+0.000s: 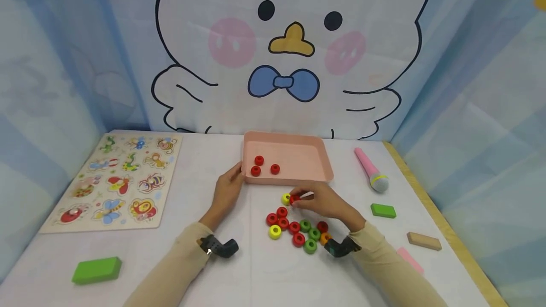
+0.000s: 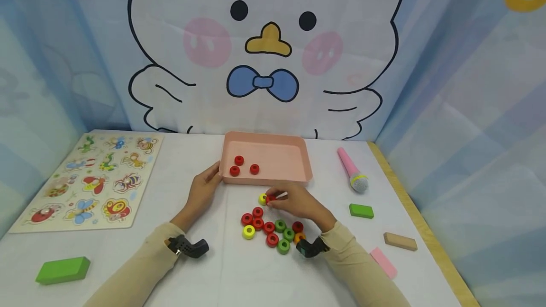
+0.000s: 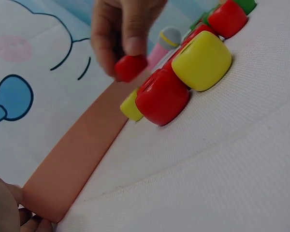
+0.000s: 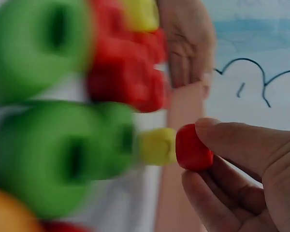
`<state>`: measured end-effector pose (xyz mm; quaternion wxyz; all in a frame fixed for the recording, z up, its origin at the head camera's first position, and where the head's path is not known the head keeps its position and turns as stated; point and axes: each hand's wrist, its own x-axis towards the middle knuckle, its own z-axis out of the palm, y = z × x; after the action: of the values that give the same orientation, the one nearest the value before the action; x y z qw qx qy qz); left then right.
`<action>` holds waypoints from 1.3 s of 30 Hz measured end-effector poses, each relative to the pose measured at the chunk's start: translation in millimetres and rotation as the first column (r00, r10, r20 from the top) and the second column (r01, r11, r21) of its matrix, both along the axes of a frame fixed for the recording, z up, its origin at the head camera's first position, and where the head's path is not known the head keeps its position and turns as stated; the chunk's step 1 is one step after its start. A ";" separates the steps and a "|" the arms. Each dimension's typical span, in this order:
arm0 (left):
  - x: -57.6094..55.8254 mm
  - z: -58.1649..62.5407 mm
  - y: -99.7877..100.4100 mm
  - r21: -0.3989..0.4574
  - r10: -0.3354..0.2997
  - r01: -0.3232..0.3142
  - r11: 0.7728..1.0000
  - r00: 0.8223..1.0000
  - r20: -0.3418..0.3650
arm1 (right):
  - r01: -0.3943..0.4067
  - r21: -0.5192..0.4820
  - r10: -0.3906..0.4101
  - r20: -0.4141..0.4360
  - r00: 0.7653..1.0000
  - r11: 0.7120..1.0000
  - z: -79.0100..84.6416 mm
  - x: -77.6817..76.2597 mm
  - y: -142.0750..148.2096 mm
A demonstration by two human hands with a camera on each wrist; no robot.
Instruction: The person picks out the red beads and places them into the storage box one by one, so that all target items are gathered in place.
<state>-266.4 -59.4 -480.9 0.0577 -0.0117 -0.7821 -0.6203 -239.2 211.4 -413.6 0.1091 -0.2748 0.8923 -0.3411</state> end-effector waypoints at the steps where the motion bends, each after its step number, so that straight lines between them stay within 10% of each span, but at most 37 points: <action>1: 0.2 0.2 -0.4 0.000 0.002 -0.002 1.000 1.000 -0.005 | 0.008 -0.002 -0.008 -0.023 1.000 1.000 4.9 -8.0 -4.1; 10: 2.5 -2.3 4.3 0.036 0.019 -0.019 0.999 1.000 0.004 | 0.208 0.130 -0.208 -0.008 0.978 0.970 16.0 -110.2 -47.1; 18: 7.6 -7.4 7.7 0.004 0.021 -0.021 1.000 0.999 -0.034 | 0.237 0.207 -0.253 0.054 0.966 0.949 1.0 -134.1 -49.9; 23: 3.6 -1.0 2.0 0.001 0.025 -0.025 1.000 0.998 -0.057 | 0.235 0.099 -0.234 -0.023 0.972 0.967 11.1 -113.5 -39.7; 28: 1.0 2.6 0.6 -0.017 0.005 -0.006 1.000 0.998 -0.055 | 0.160 0.000 -0.159 -0.121 0.980 0.987 19.4 -54.8 -18.3; 33: 0.3 3.9 -0.7 -0.034 0.012 -0.013 0.999 0.999 -0.037 | -0.020 -0.051 0.020 -0.010 1.000 0.998 5.7 -2.0 -11.3; 39: 2.2 0.6 2.7 -0.017 -0.008 0.008 1.000 1.000 -0.013 | -0.034 -0.083 0.038 0.044 0.998 0.996 -15.0 19.1 -15.7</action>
<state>-264.2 -56.7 -480.4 0.0605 -0.0194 -0.7869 -0.6138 -220.0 195.7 -428.5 0.1241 -0.2873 0.8697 -0.3817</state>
